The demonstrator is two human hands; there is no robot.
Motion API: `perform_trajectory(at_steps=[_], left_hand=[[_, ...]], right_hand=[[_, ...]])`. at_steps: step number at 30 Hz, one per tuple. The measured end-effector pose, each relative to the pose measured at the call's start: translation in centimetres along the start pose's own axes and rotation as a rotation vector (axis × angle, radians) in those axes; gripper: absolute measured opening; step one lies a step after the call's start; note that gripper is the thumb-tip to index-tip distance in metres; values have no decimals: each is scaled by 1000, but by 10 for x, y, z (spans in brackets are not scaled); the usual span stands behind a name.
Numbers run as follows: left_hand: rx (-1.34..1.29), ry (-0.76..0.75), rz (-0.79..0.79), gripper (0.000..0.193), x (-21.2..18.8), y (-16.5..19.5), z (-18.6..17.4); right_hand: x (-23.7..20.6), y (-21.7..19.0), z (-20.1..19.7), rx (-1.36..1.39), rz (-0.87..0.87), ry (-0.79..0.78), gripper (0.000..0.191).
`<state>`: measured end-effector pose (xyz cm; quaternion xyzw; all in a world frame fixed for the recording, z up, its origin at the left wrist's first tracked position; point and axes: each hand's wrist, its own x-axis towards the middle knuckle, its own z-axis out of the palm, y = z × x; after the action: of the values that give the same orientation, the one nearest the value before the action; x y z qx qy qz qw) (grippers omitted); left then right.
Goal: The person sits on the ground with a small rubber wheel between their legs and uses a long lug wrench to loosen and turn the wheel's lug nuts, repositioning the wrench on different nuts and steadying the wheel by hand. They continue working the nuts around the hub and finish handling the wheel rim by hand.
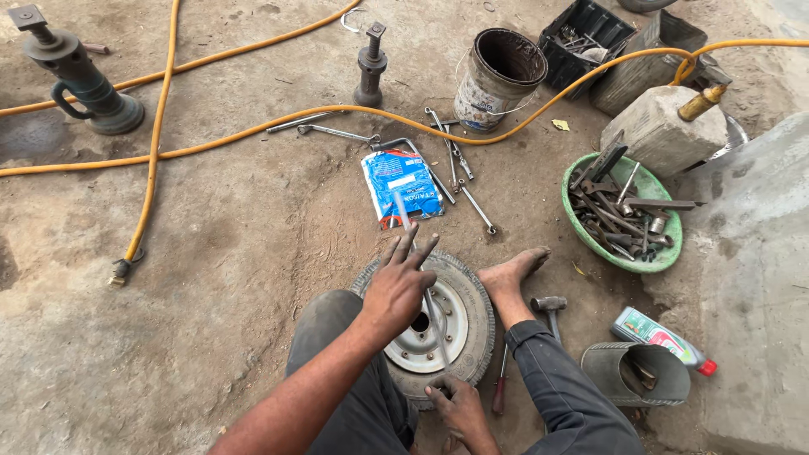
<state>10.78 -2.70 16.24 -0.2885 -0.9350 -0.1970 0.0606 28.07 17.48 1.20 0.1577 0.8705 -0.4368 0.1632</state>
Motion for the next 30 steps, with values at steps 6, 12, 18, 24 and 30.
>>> perform_trajectory(at_steps=[6, 12, 18, 24, 30], left_hand=[[-481, 352, -157, 57, -24, 26, 7], [-372, -237, -6, 58, 0, 19, -5], [-127, -98, 17, 17, 6, 11, -8], [-161, 354, -20, 40, -14, 13, 15], [-183, 409, -185, 73, -3, 12, 28]], right_hand=[[-2, 3, 3, -7, -26, 8, 30], [-1, 0, 9, -36, 13, -42, 30], [-6, -7, 6, -2, 31, -46, 29], [-5, -8, 6, -28, 10, -86, 30], [-8, -10, 6, 7, 18, -105, 28]])
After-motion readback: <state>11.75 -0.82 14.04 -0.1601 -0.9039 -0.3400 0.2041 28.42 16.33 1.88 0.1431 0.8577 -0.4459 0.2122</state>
